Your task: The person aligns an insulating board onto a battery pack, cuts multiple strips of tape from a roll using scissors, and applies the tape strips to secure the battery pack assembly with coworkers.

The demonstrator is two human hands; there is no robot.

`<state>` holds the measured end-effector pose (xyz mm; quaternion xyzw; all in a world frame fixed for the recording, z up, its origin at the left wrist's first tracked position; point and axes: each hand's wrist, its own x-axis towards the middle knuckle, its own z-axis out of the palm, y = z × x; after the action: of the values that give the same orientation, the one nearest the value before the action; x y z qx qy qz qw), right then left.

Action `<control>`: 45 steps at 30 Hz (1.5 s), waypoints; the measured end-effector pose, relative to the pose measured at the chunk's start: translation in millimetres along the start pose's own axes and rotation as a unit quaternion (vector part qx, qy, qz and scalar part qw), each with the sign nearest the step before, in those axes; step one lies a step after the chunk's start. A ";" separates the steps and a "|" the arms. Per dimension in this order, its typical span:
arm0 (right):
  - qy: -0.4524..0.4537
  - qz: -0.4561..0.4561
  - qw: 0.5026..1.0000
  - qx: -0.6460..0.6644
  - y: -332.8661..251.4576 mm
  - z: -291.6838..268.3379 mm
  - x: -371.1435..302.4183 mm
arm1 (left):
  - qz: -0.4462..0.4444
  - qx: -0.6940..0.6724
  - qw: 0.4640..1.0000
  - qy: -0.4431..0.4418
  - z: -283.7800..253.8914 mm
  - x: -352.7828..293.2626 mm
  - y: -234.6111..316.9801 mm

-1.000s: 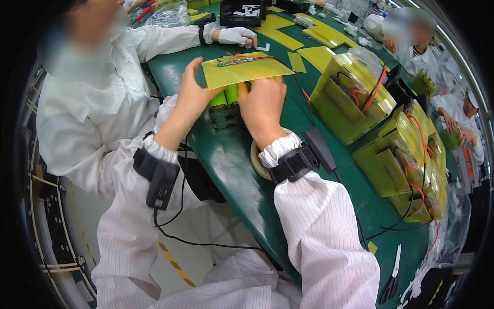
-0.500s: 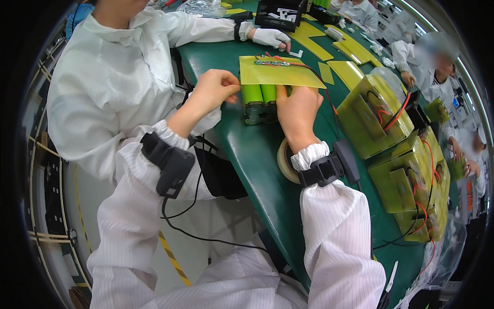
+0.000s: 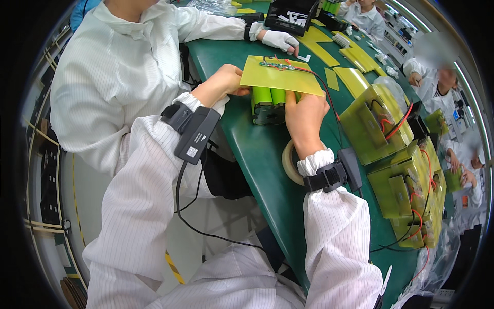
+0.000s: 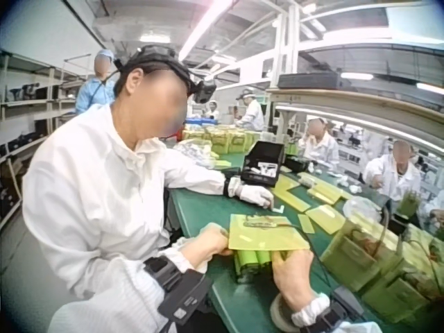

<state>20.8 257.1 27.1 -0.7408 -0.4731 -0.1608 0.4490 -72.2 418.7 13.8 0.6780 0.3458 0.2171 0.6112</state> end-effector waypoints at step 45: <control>-0.222 0.315 0.877 0.286 81.9 -24.1 34.4 | -0.156 -0.121 0.980 -0.018 -17.2 -26.0 33.2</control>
<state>111.7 244.3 21.0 -0.7061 -0.3272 0.3002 0.5516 -95.1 410.9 52.3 0.5405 0.4075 0.1477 0.7211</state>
